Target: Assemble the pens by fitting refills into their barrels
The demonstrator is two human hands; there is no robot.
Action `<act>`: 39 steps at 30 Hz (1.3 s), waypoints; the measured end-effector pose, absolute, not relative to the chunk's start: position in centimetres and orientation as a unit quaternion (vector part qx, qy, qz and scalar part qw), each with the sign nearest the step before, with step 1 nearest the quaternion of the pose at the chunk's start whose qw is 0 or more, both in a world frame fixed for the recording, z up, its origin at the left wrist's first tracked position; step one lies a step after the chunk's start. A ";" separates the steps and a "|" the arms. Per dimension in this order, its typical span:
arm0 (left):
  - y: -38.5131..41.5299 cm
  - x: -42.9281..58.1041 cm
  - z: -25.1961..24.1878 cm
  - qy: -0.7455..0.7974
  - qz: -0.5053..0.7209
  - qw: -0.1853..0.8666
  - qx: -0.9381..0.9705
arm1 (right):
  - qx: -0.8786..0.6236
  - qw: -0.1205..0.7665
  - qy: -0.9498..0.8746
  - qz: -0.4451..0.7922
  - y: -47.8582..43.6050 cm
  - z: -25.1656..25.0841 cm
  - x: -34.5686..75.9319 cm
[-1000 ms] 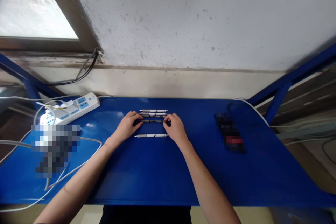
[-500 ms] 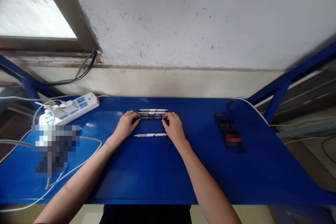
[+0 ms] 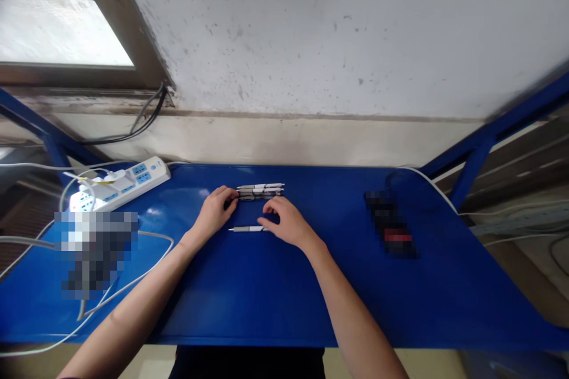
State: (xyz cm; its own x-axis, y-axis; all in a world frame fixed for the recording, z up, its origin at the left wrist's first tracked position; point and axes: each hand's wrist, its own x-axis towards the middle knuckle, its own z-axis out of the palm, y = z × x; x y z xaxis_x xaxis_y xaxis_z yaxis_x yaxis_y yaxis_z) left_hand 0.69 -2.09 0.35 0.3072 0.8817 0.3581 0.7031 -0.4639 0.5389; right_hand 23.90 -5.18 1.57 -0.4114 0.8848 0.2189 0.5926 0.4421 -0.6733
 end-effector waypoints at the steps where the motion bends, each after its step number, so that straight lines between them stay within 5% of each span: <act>1: -2.2 0.8 0.5 0.493 0.315 0.148 0.797 | -0.437 0.259 -0.817 0.271 -5.5 1.9 23.6; 8: -3.1 1.5 1.8 0.382 0.261 0.249 0.851 | -0.435 0.242 -0.833 0.240 -5.6 1.4 23.3; 19: -3.2 1.6 1.7 0.367 0.243 0.253 0.862 | -0.444 0.267 -0.820 0.244 -5.1 1.1 23.6; 32: -9.2 1.5 5.6 0.451 0.296 0.120 0.833 | -0.447 0.268 -0.825 0.220 -5.0 0.3 23.3; 39: -11.7 -5.0 3.2 0.619 0.315 0.009 0.719 | -0.454 0.277 -0.820 0.213 -5.1 0.2 23.1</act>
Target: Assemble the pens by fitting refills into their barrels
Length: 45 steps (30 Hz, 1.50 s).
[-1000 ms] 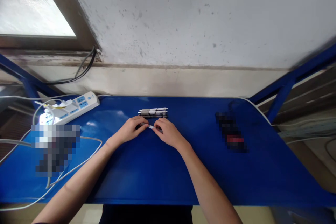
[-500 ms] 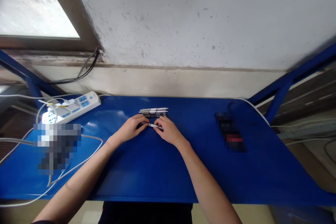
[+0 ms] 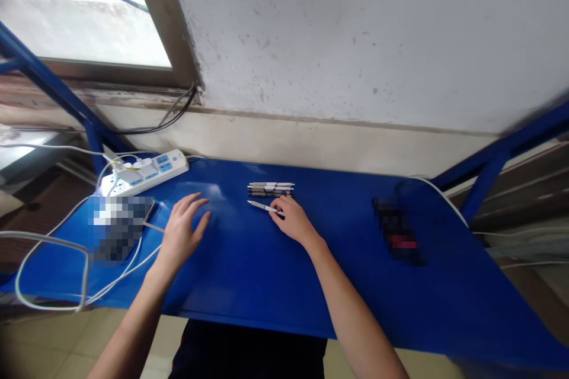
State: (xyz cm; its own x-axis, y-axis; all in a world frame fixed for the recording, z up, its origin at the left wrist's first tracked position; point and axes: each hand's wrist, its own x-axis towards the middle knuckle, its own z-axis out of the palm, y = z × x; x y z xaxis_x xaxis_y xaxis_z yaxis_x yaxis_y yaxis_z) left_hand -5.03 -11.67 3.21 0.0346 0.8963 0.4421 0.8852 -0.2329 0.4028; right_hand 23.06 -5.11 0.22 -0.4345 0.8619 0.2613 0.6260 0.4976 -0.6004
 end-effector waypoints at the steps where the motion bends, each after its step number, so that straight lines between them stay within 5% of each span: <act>1: -11.6 -6.3 2.7 0.641 0.302 -0.011 0.705 | -0.455 0.278 -0.819 0.212 -5.1 0.2 23.0; 8: -13.8 -13.8 1.8 0.782 0.193 -0.102 0.584 | -0.463 0.278 -0.817 0.203 -5.1 -0.1 22.9; 14: -15.0 -17.3 2.8 0.848 0.083 -0.035 0.523 | -0.469 0.279 -0.814 0.198 -5.0 -0.2 22.8; 30: -13.1 -17.5 2.4 0.835 0.034 -0.090 0.542 | -0.475 0.277 -0.811 0.202 -4.9 -0.3 22.9; 45: -11.1 -16.2 4.6 0.865 0.058 -0.009 0.498 | -0.469 0.281 -0.811 0.210 -5.1 -0.1 22.9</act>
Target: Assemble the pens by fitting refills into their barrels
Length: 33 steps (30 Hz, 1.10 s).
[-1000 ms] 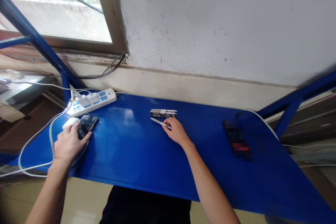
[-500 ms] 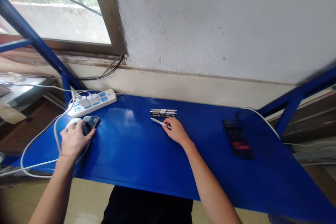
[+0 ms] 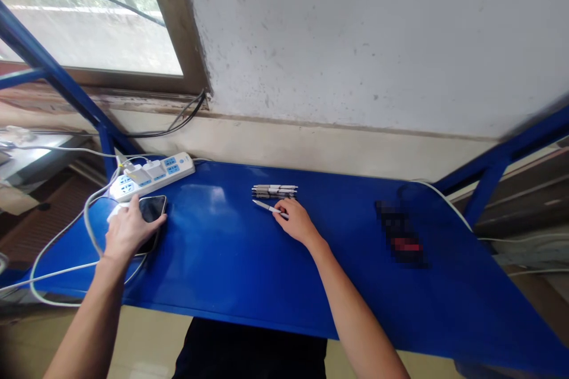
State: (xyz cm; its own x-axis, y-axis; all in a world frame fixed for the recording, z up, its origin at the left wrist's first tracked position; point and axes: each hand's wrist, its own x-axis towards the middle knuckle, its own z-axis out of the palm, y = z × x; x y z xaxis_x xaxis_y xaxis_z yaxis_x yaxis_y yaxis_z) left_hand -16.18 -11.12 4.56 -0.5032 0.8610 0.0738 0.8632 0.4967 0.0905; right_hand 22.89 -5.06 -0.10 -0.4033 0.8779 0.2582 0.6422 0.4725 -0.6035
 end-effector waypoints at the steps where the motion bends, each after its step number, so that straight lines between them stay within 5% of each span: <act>1: -10.8 -16.1 4.6 -0.864 -0.071 0.017 -0.498 | -0.470 0.281 -0.810 0.210 -5.1 -0.1 22.9; 13: -6.0 -15.3 3.8 -0.881 -0.152 0.061 -0.443 | -0.475 0.272 -0.811 0.205 -5.0 -0.2 23.0; 33: -12.0 -16.3 1.9 -0.727 -0.339 0.141 -0.580 | -0.473 0.278 -0.808 0.215 -5.0 -0.2 22.9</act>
